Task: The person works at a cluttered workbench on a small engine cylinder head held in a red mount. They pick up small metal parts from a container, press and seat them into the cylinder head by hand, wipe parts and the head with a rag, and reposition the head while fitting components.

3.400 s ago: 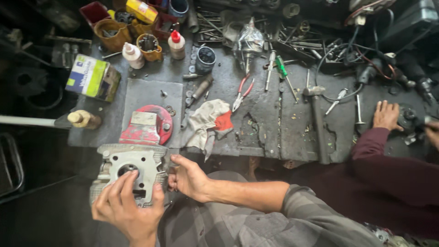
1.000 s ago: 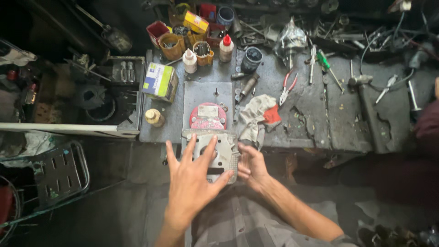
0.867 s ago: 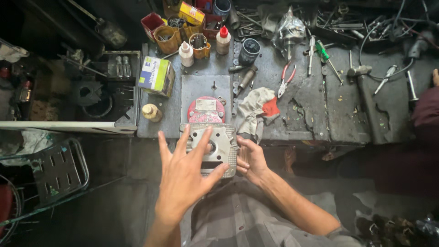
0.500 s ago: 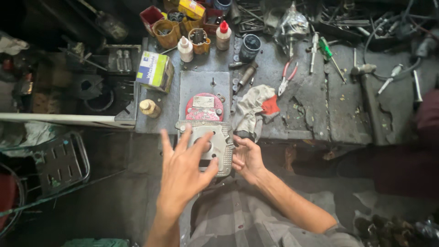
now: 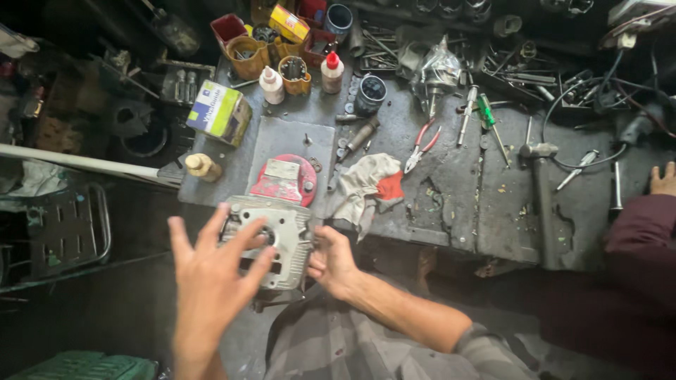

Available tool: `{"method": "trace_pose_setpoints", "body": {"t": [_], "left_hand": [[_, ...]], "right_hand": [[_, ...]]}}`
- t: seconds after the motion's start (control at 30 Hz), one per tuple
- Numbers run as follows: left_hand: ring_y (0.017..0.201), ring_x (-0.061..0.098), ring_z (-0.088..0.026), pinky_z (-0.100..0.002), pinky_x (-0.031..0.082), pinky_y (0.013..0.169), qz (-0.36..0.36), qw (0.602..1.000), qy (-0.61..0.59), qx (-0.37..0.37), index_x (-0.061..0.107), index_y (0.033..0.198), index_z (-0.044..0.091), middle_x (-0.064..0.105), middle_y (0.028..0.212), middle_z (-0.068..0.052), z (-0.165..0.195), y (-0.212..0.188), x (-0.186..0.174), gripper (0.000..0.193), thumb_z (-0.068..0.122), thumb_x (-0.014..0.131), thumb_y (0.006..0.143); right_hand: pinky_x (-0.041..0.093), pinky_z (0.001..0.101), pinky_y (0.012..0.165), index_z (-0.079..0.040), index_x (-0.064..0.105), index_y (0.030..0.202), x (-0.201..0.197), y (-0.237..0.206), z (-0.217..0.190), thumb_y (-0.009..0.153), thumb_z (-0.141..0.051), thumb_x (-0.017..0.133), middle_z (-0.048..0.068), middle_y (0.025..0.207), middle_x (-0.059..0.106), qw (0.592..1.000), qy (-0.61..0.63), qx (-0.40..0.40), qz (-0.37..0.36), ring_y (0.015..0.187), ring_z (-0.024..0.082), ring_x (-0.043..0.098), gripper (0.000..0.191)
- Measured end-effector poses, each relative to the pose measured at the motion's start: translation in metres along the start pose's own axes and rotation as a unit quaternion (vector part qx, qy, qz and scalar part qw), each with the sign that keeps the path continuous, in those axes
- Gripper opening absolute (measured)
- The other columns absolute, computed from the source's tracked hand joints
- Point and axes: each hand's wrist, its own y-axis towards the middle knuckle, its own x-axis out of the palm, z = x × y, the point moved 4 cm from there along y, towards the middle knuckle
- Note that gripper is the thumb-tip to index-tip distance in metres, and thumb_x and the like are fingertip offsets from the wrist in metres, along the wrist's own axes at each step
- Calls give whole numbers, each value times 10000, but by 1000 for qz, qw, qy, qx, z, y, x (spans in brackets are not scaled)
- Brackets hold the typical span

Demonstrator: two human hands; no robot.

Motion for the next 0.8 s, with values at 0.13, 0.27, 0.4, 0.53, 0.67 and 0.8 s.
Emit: {"method": "trace_pose_setpoints", "body": {"t": [0.13, 0.27, 0.4, 0.53, 0.67, 0.8], "left_hand": [[1351, 542, -286, -711, 177, 1193, -18, 999, 26, -32, 711, 1243, 168, 779, 876, 46, 15, 2, 16, 458, 375, 741, 836], [1359, 540, -283, -678, 206, 1203, -6, 999, 34, -39, 726, 1208, 191, 778, 941, 34, 23, 1, 15, 404, 397, 726, 860], [1367, 535, -276, -675, 197, 1214, -18, 997, 16, -77, 720, 1241, 176, 781, 936, 44, 25, 2, 19, 440, 405, 706, 865], [1380, 528, -265, -684, 169, 1203, -34, 993, 28, -105, 743, 1159, 220, 797, 900, 50, 27, 5, 26, 376, 405, 716, 833], [1374, 496, -319, -709, 141, 1172, -39, 993, 27, -113, 715, 1244, 164, 797, 928, 28, 31, 1, 19, 454, 395, 704, 854], [1389, 514, -280, -694, 144, 1205, -49, 987, 57, -140, 719, 1207, 212, 793, 896, 25, 39, 5, 28, 412, 420, 687, 852]], "right_hand": [[307, 270, 466, -109, 560, 1012, -16, 6, -3, 947, -395, 558, -13, 829, 546, 999, -5, 13, 32, 468, 84, 348, 293], [302, 275, 474, -127, 576, 985, -26, 11, 1, 942, -401, 567, -27, 757, 513, 996, 0, 23, 86, 468, 87, 325, 278], [306, 277, 486, -148, 573, 978, -24, 16, -4, 936, -377, 534, -37, 740, 517, 998, -31, 29, 51, 476, 93, 314, 237], [289, 278, 470, -156, 595, 944, -21, 20, -13, 939, -385, 496, -45, 722, 528, 998, -43, 45, 28, 465, 90, 297, 249], [305, 289, 469, -152, 572, 860, -24, 24, -11, 954, -423, 461, -32, 645, 478, 997, -44, 63, 23, 453, 107, 295, 308], [295, 286, 482, -152, 562, 853, -31, 35, -13, 993, -378, 488, -47, 634, 470, 995, -57, 72, 39, 463, 98, 294, 275]]}}
